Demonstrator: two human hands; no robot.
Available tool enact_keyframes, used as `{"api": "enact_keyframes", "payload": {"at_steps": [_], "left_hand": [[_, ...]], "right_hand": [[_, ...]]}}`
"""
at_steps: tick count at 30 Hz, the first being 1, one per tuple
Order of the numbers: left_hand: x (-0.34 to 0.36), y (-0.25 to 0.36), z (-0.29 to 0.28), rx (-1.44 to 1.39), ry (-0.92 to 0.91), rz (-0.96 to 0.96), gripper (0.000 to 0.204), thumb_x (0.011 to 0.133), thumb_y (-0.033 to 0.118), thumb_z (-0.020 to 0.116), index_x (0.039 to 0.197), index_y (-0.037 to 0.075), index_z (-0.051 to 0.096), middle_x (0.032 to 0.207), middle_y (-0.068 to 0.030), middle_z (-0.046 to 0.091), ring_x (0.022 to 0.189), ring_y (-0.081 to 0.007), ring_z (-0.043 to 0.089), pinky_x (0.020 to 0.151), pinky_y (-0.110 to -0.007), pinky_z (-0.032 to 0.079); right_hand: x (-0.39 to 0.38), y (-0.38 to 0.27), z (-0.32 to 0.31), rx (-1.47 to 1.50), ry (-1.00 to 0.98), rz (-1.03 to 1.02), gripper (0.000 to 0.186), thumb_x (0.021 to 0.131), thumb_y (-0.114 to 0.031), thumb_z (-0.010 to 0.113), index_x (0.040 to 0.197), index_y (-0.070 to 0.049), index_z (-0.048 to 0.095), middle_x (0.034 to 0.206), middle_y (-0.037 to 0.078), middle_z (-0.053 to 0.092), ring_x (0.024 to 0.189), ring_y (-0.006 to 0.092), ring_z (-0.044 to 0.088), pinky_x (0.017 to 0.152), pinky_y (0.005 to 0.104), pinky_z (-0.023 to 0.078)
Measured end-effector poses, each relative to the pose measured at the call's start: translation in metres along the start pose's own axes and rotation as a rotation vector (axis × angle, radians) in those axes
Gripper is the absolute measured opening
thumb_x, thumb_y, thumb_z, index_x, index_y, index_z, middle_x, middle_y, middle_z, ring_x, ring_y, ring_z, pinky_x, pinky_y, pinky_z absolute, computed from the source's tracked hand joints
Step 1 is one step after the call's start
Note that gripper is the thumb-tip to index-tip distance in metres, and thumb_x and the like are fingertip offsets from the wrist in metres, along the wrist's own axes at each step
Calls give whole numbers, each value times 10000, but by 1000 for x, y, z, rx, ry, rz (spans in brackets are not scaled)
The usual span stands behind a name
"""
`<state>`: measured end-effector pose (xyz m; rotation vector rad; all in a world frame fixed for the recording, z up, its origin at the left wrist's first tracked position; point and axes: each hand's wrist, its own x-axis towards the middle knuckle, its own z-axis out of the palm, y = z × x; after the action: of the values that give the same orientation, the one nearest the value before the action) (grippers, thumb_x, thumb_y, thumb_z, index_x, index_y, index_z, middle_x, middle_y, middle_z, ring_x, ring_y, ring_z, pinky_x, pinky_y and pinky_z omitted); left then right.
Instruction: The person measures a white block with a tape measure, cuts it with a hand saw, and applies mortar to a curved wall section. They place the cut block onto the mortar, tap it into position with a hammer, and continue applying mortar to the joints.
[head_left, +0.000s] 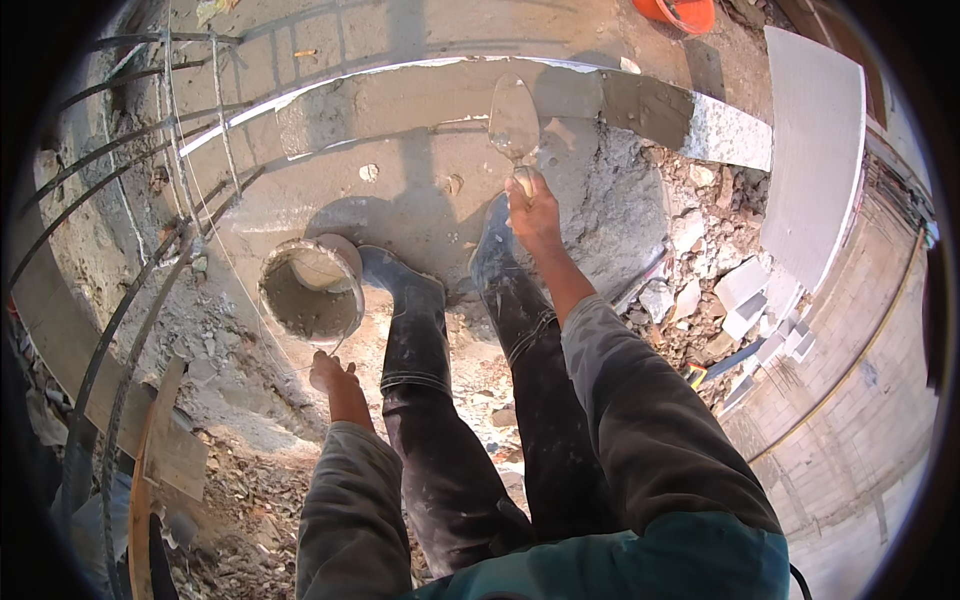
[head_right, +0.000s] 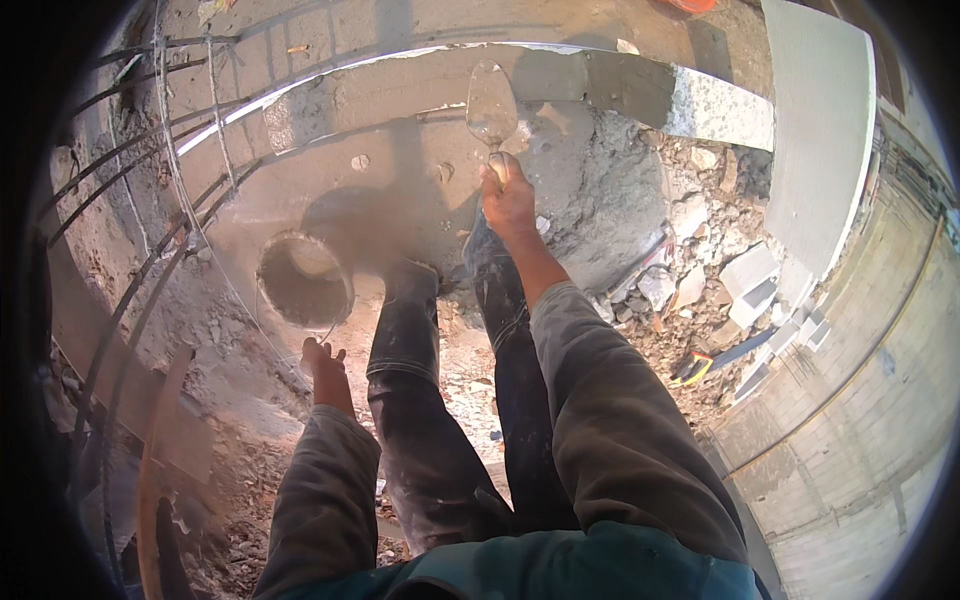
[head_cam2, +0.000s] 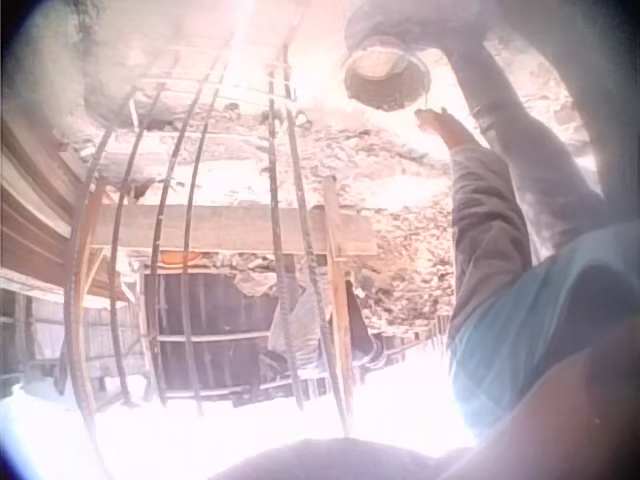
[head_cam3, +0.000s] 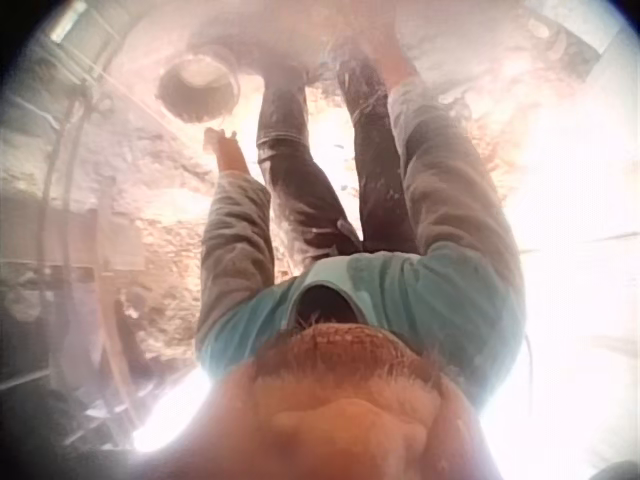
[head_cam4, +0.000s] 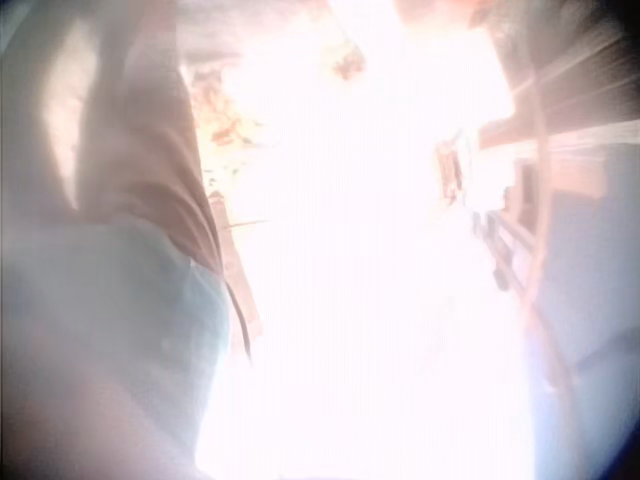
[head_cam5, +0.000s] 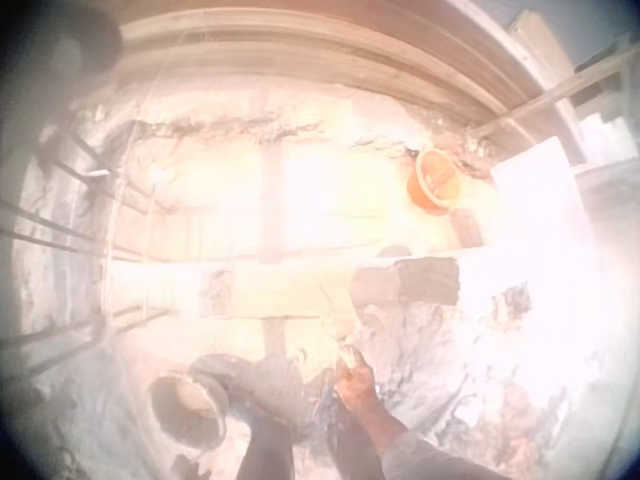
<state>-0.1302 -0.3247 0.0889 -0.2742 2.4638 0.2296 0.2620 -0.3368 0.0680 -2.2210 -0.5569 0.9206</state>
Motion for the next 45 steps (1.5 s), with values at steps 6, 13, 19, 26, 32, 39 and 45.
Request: {"api": "enact_keyframes", "payload": {"at_steps": [6, 13, 19, 26, 32, 39, 45], "left_hand": [[-19, -28, -5, 87, -132, 65, 480, 887, 204, 519, 1329, 24, 464, 1263, -211, 560, 1129, -317, 567, 842, -557, 489], [-80, -44, -5, 190, -287, 469, 698, 816, 201, 575, 1428, -67, 373, 1016, -168, 576, 816, -259, 524, 688, -383, 426], [-88, -58, -36, 364, -381, 819, 700, 800, 192, 560, 1402, -117, 383, 1159, -223, 595, 902, -308, 601, 783, -387, 481], [-137, -54, -81, 488, -340, 974, 627, 831, 164, 567, 1387, -90, 425, 1210, -280, 578, 1012, -366, 609, 880, -405, 493], [-161, -61, -100, 307, -385, 1107, 553, 855, 106, 567, 1355, -104, 456, 1070, -134, 629, 898, -136, 591, 781, -278, 488], [-168, -53, -118, 326, -507, 1034, 610, 898, 170, 588, 1425, -64, 390, 1259, -209, 570, 1042, -248, 602, 858, -343, 506], [-170, -41, -138, 376, -615, 1025, 569, 882, 147, 547, 1395, -70, 431, 1160, -214, 609, 931, -262, 629, 777, -347, 522]], "right_hand": [[-6, 15, -121, -513, 89, -33, 344, 874, -202, 664, 1133, -5, 553, 870, 193, 660, 799, 405, 645, 739, 470, 517], [-1, 4, -129, -370, 270, 135, 500, 765, -117, 704, 1195, -3, 476, 1134, 260, 565, 1006, 448, 584, 873, 489, 473], [-18, -27, -129, 79, 384, 140, 505, 733, -40, 704, 1166, 24, 452, 1085, 226, 544, 1036, 375, 552, 900, 437, 438], [-94, -90, -135, 115, 135, -121, 448, 827, -69, 693, 1183, 31, 442, 1027, 197, 578, 923, 303, 592, 815, 371, 481], [-149, -89, -15, -205, -667, -147, 479, 827, -273, 670, 1159, 56, 566, 1016, 271, 661, 980, 434, 637, 890, 475, 499], [-184, -122, 76, -319, -957, 51, 514, 833, -234, 645, 1243, 48, 517, 1130, 292, 605, 1042, 415, 617, 891, 461, 504], [-120, -98, -139, -23, -283, -38, 491, 866, -208, 668, 1276, 11, 510, 1125, 229, 613, 1016, 357, 623, 869, 435, 507]]}}
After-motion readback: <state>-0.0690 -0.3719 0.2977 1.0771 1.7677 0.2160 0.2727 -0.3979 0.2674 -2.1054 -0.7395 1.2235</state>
